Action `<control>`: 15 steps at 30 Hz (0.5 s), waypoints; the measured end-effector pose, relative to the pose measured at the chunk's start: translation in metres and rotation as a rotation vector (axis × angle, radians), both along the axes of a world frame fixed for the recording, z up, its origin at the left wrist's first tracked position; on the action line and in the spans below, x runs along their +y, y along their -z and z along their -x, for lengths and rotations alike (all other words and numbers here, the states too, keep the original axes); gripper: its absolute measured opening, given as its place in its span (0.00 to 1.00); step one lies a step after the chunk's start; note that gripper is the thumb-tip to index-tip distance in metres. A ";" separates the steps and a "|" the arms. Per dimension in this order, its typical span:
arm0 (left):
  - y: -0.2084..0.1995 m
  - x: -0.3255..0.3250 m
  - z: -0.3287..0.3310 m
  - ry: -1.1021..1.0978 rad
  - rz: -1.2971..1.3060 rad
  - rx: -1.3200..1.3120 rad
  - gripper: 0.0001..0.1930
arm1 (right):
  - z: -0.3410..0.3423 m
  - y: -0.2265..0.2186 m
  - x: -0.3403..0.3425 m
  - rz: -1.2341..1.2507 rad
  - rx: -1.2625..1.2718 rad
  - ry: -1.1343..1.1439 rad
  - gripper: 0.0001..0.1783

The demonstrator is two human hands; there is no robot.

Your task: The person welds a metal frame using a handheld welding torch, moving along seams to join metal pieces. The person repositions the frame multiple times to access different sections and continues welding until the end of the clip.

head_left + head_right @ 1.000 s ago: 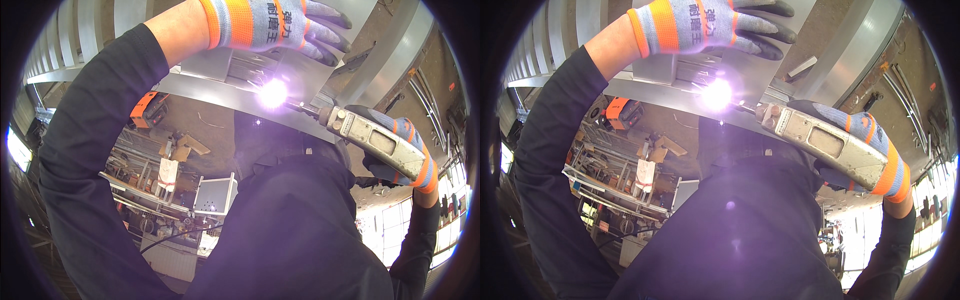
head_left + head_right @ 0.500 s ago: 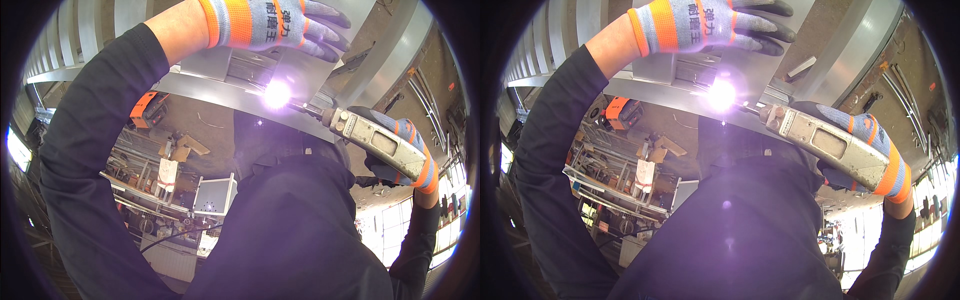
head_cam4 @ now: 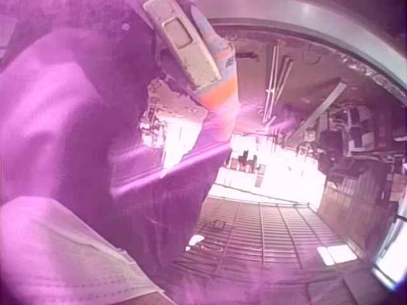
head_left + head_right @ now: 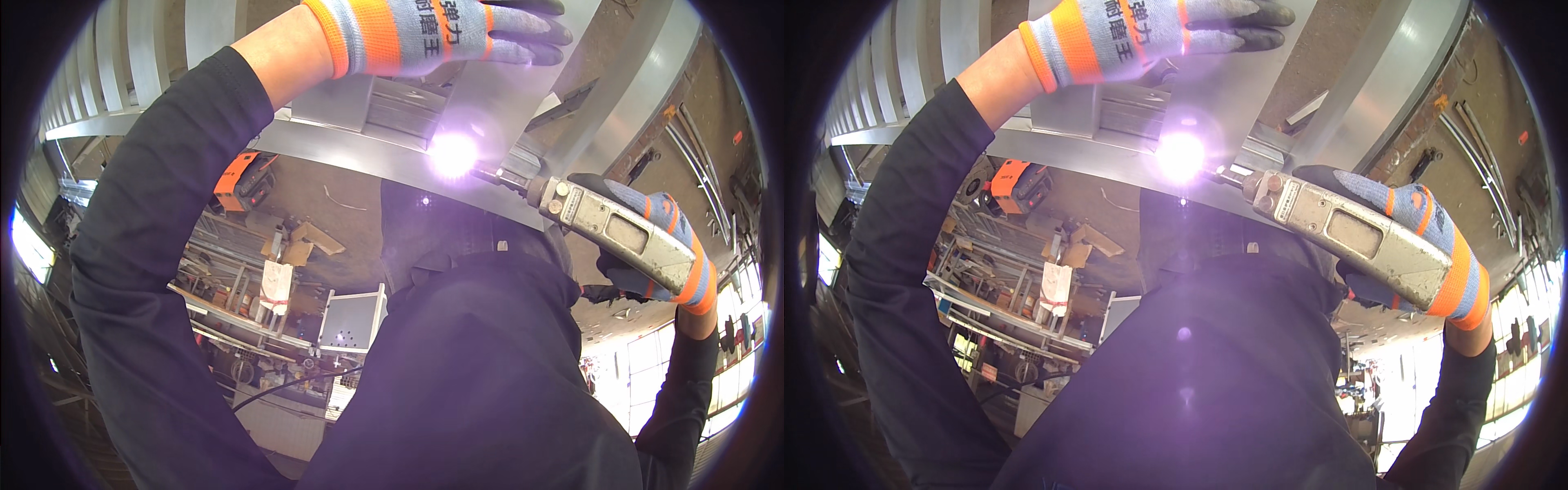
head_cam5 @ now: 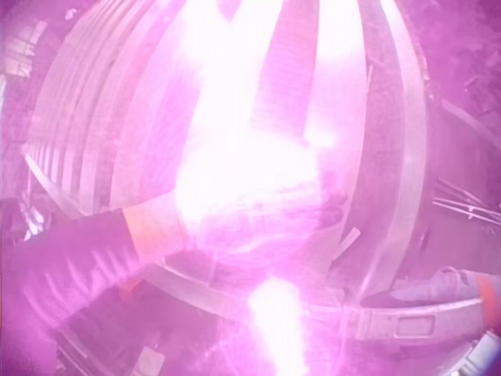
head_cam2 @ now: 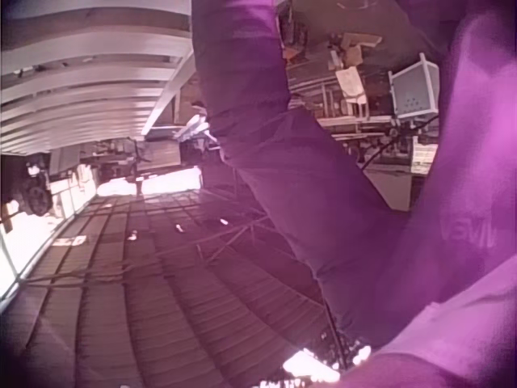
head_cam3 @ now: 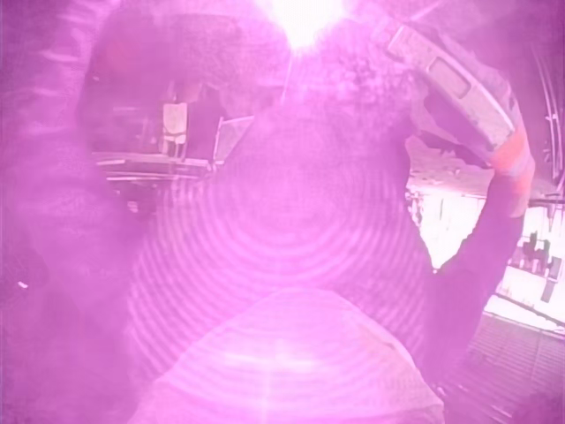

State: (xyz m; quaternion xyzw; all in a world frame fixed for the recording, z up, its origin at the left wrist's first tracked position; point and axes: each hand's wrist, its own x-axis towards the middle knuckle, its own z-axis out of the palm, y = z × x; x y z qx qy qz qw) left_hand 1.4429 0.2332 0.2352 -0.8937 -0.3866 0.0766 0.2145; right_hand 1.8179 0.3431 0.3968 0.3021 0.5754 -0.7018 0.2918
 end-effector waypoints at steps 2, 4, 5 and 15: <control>0.000 0.000 0.000 -0.006 -0.046 0.075 0.26 | -0.003 0.003 -0.001 -0.035 0.055 -0.019 0.46; 0.000 -0.001 0.000 -0.011 -0.081 0.134 0.26 | -0.007 0.006 -0.002 -0.073 0.111 -0.038 0.46; 0.001 0.000 0.000 -0.010 -0.103 0.163 0.26 | -0.008 0.008 -0.002 -0.104 0.149 -0.048 0.46; -0.004 0.003 -0.002 -0.009 -0.220 0.358 0.26 | -0.016 0.005 0.000 -0.123 0.164 -0.052 0.45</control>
